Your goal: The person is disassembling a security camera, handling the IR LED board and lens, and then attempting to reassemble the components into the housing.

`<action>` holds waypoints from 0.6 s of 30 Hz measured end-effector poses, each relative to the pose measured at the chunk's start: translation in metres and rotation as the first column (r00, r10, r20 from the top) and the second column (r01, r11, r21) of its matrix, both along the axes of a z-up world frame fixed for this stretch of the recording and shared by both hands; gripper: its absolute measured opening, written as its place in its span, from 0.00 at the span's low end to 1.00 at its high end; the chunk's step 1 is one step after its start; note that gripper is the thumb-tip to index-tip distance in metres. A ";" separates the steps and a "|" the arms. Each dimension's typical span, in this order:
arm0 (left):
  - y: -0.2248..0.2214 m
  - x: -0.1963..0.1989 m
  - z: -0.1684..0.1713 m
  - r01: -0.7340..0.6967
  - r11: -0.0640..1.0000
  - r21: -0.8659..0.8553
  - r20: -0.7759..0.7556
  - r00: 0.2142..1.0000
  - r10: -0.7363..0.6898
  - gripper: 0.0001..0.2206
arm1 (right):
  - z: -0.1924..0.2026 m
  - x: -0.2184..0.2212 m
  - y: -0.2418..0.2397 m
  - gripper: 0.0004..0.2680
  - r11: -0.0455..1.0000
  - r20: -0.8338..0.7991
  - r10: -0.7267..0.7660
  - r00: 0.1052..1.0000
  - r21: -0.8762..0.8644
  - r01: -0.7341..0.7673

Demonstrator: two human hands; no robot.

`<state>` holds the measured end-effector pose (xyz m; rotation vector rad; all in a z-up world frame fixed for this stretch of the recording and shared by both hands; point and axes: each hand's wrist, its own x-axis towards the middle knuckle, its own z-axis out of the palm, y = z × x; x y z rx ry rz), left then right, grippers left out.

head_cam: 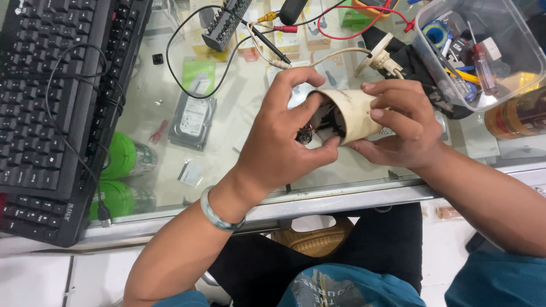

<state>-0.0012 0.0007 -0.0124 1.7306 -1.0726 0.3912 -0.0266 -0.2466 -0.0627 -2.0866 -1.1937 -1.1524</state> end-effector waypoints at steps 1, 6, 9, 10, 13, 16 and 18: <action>0.000 0.001 -0.001 0.001 1.000 0.003 0.001 1.000 -0.001 0.15 | -0.001 0.000 -0.002 0.21 1.000 0.001 -0.001 1.000 0.003 0.001; -0.002 0.004 -0.003 0.004 1.000 -0.006 -0.030 1.000 -0.004 0.12 | -0.007 -0.003 -0.009 0.18 0.999 -0.079 0.000 0.997 -0.051 -0.004; -0.002 0.007 -0.003 0.004 1.000 0.004 -0.053 0.999 -0.004 0.10 | 0.003 0.000 -0.003 0.17 0.998 -0.090 0.062 0.994 -0.010 -0.063; -0.003 0.005 -0.004 0.006 1.000 0.008 -0.051 0.999 -0.005 0.10 | 0.002 -0.001 -0.004 0.17 0.998 -0.088 0.061 0.994 -0.006 -0.061; -0.005 0.003 -0.005 -0.021 1.000 0.016 -0.106 0.994 0.022 0.09 | 0.000 -0.002 -0.007 0.17 0.998 -0.120 0.056 0.991 -0.015 -0.058; -0.002 0.004 -0.004 -0.059 0.997 0.043 -0.096 0.993 0.063 0.11 | 0.000 0.000 -0.012 0.19 0.998 -0.148 0.057 0.987 -0.012 -0.060; 0.003 0.006 -0.005 0.018 1.000 -0.004 -0.144 0.989 -0.019 0.22 | 0.003 0.004 -0.017 0.24 0.986 -0.276 0.134 0.952 0.131 -0.101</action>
